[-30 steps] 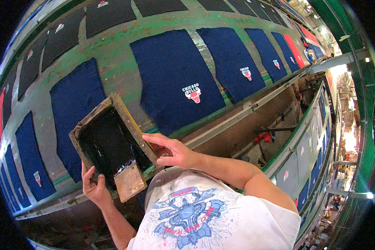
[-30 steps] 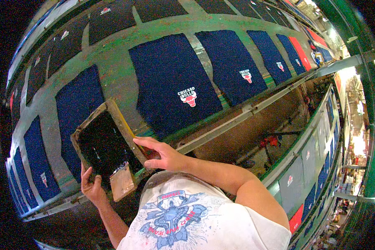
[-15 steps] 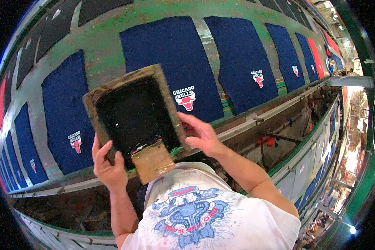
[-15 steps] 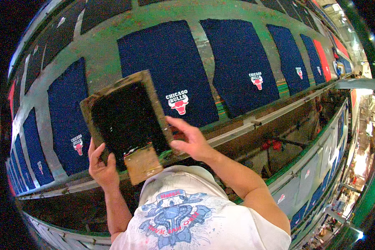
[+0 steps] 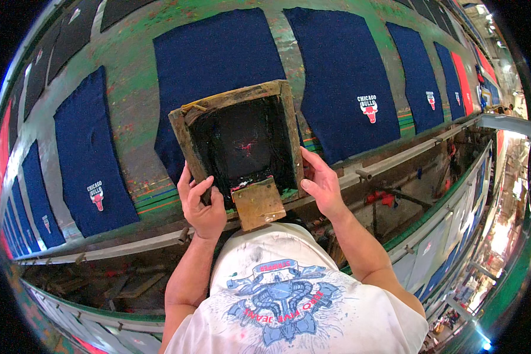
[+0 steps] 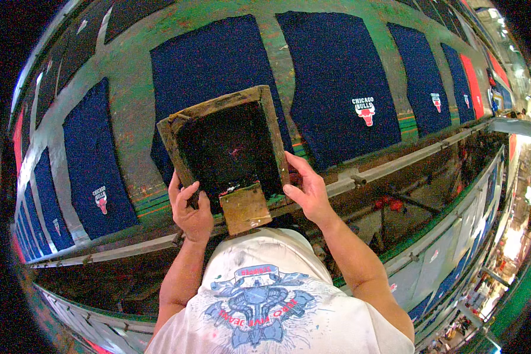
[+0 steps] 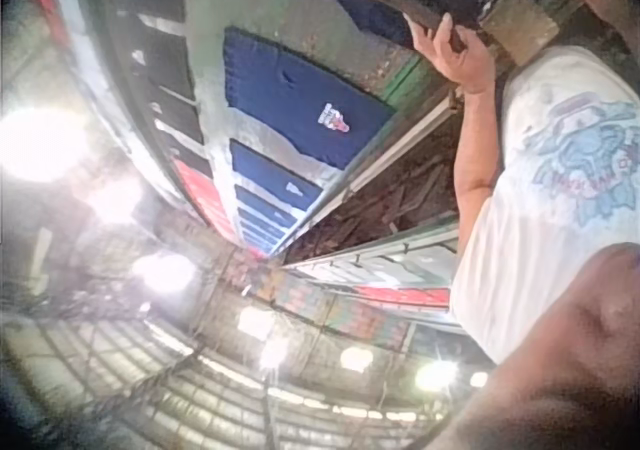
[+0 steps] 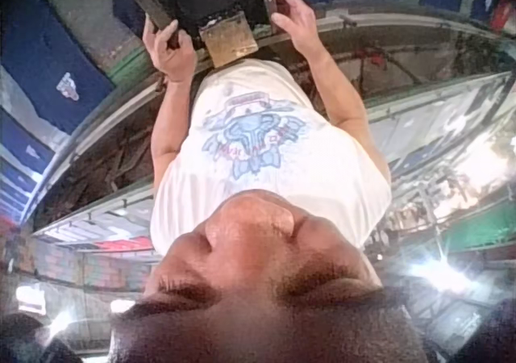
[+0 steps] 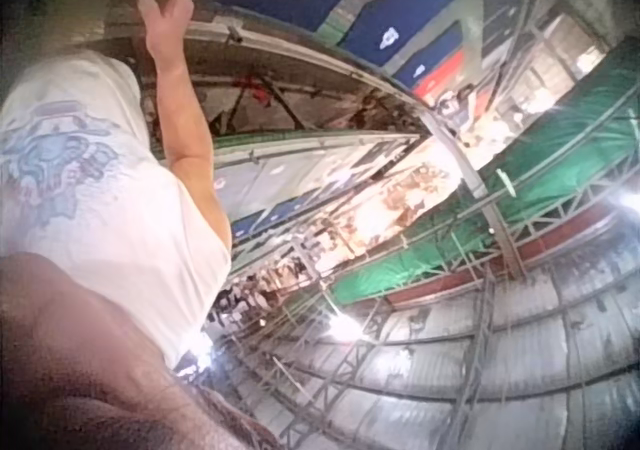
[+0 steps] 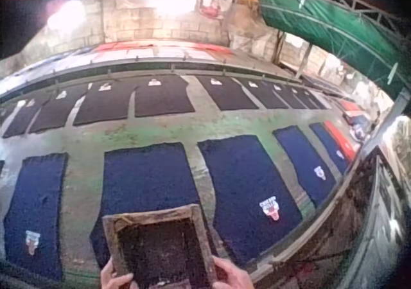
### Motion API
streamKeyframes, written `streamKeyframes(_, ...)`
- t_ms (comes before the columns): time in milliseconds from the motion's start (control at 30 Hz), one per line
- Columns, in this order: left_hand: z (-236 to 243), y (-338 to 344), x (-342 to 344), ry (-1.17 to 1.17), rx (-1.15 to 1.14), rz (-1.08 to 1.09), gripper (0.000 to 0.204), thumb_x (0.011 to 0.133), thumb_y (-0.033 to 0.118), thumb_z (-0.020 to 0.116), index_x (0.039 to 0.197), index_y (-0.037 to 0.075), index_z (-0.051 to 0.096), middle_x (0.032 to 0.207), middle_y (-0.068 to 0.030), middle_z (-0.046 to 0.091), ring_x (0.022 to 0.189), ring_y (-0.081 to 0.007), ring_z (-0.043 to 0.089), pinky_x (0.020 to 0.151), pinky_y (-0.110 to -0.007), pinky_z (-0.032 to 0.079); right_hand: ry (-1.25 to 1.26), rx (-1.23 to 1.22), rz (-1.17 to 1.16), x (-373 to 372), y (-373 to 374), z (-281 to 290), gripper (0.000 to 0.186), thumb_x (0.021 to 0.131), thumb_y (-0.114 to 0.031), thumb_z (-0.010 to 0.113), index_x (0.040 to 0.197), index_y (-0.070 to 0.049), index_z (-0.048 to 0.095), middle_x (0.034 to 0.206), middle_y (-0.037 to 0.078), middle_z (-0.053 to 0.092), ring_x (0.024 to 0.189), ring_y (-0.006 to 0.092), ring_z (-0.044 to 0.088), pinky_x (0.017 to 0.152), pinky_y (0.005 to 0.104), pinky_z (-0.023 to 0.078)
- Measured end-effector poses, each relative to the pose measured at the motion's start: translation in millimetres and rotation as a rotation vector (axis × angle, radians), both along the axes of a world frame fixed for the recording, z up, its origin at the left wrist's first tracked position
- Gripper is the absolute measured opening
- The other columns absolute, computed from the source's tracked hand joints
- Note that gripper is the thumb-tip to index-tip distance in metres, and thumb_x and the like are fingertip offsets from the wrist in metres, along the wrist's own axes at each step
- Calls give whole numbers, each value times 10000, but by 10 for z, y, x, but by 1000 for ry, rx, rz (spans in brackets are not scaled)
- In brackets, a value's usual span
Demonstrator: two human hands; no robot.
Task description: The person uses a squeegee to pull ink across a screen printing frame, applying a logo onto a series of red and blue t-shirts laid out on a table. The person repeats the process on multiple shirts in sequence.
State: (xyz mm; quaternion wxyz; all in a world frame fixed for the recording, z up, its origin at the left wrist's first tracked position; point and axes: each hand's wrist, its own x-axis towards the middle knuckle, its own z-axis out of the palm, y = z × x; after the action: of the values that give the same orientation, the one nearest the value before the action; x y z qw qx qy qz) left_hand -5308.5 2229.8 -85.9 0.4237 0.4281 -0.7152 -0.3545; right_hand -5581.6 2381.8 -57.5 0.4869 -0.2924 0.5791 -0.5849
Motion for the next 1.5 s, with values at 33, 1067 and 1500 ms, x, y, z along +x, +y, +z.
streamKeyframes(33, -15, 16, 1, -10, -10, 3, 393, 850, -126, 739, 1183, 79, 771, 1672, -292, 554, 1458, -417, 629, 1115, -480, 541, 26, -5, 6, -10, 7, -16, 816, 1025, -211, 787, 1706, 61, 429, 1629, 136, 556, 1523, 247, 521, 1309, 410, 366)
streamKeyframes(1067, -145, -40, -134, 199, 354, 29, 243, 880, -128, 718, 1068, 21, 752, 1699, -300, 530, 1569, -351, 540, 1280, -435, 405, 226, 58, -86, -45, 3, -180, 658, 990, -95, 794, 1596, 54, 584, 1541, 168, 651, 1421, 236, 610, 1241, 381, 444)
streamKeyframes(1500, -112, -44, -166, 245, 365, 16, 219, 884, -136, 707, 1050, 0, 749, 1704, -277, 534, 1544, -322, 567, 1244, -389, 438, 567, 53, -140, 53, 124, 98, 572, 948, -44, 791, 1509, -16, 687, 1537, 168, 693, 1410, 325, 642, 1202, 434, 499)
